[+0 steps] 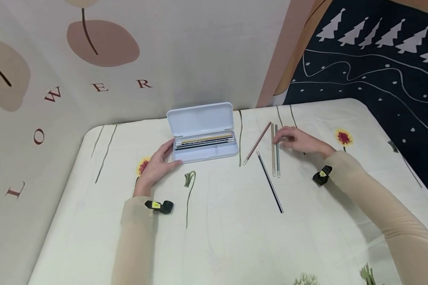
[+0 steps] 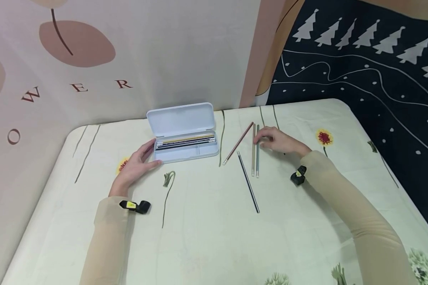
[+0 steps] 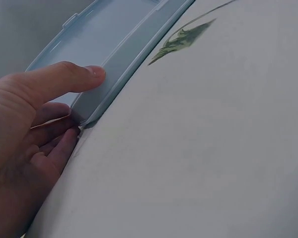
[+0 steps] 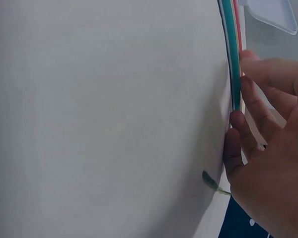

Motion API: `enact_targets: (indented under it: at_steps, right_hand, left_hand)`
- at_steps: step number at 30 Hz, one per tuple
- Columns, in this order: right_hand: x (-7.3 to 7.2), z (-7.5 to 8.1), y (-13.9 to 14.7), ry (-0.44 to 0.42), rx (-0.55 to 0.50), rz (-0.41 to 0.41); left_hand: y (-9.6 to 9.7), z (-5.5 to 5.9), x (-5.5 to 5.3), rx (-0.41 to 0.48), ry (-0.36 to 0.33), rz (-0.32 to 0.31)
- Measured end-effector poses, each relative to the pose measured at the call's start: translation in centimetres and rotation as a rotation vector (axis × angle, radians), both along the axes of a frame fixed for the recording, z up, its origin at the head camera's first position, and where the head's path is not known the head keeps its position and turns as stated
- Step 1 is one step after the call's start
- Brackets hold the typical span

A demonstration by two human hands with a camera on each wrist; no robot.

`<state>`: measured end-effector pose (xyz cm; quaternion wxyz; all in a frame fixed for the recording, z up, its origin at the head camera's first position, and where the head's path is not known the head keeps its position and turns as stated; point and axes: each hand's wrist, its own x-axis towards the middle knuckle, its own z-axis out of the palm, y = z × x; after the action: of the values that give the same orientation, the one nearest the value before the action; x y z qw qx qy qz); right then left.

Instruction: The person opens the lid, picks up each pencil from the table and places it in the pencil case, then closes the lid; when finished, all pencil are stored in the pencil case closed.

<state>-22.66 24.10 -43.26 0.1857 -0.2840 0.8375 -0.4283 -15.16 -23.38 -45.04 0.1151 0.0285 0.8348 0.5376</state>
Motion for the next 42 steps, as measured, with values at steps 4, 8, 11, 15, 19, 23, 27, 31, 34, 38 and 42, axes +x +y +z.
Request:
enact_targets:
  at_steps: [4, 8, 11, 15, 19, 23, 27, 31, 34, 38, 42]
  right_hand:
    - [0.1, -0.1, 0.1, -0.008, 0.019, 0.028]
    - [0.3, -0.1, 0.0, 0.032, 0.071, 0.043]
    - [0.4, -0.2, -0.2, 0.068, 0.102, 0.054]
    - [0.4, -0.5, -0.1, 0.093, 0.111, 0.063]
    - [0.6, -0.3, 0.1, 0.105, 0.127, 0.084]
    - [0.8, 0.0, 0.4, 0.114, 0.178, 0.085]
    - [0.8, 0.0, 0.7, 0.127, 0.203, 0.07]
    - [0.9, 0.0, 0.8, 0.143, 0.195, 0.04]
    - [0.9, 0.1, 0.8, 0.149, 0.185, 0.021]
    - [0.8, 0.1, 0.9, 0.161, 0.144, 0.013]
    - [0.6, -0.1, 0.8, 0.183, 0.088, 0.017]
  left_hand:
    - [0.0, 0.1, 0.0, 0.004, 0.004, -0.002]
    - [0.1, 0.1, 0.0, 0.008, 0.007, 0.0]
    - [0.1, 0.1, -0.1, 0.009, 0.004, 0.003]
    - [0.1, 0.0, 0.0, 0.003, -0.005, 0.001]
    - [0.2, 0.1, 0.0, -0.006, -0.008, -0.001]
    - [0.2, 0.1, 0.0, -0.01, -0.009, 0.001]
    - [0.1, 0.1, 0.0, -0.008, -0.01, 0.002]
    - [0.1, 0.0, 0.0, -0.004, -0.008, 0.002]
    - [0.1, 0.0, 0.0, -0.004, -0.01, 0.002]
    - [0.1, 0.1, 0.0, -0.002, -0.011, 0.004]
    - [0.1, 0.1, 0.1, -0.008, -0.009, 0.008]
